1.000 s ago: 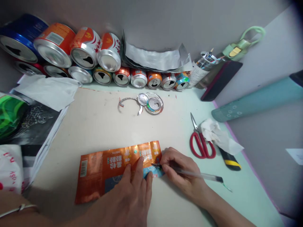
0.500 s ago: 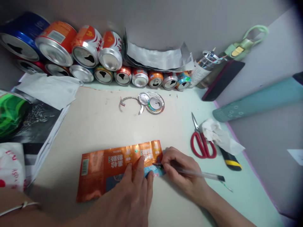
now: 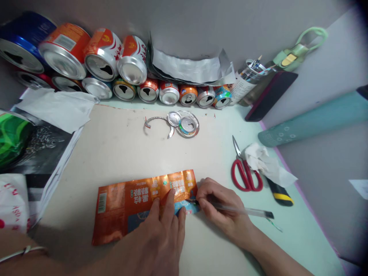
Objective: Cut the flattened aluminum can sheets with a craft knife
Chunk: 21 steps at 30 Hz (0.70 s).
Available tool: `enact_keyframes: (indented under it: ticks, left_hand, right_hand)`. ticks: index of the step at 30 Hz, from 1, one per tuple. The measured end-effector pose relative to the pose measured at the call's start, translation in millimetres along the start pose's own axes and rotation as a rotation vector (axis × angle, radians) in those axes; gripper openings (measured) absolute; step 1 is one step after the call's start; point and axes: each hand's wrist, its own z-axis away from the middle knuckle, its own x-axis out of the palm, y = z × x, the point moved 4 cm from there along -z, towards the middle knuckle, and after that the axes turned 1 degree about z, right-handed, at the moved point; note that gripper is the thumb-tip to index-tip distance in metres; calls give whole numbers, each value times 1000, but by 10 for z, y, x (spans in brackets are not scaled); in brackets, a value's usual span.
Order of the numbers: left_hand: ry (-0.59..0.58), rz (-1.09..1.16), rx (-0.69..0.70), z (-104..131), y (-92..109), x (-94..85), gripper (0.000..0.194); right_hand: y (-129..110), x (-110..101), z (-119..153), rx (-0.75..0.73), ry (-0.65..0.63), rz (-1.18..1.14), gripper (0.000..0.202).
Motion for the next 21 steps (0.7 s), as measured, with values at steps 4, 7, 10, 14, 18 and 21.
enact_keyframes:
  ticks: [4, 7, 10, 14, 18, 21]
  left_hand:
    - [0, 21, -2, -15, -8, 4, 41]
    - [5, 21, 1, -18, -8, 9, 41]
    - [-2, 15, 4, -12, -15, 14, 42]
    - [-14, 9, 20, -4, -15, 17, 43]
    - [-14, 4, 19, 3, -1, 15, 43]
    - [-6, 2, 19, 23, 0, 14, 42]
  right_hand:
    - [-1, -1, 5, -4, -4, 6, 17]
    - [3, -3, 11, -3, -14, 3, 17]
    - [-1, -8, 12, -3, -18, -4, 17]
    - [-13, -13, 10, -3, -14, -4, 19]
    - [-13, -8, 11, -3, -16, -5, 19]
    - [-20, -3, 6, -16, -14, 3, 18]
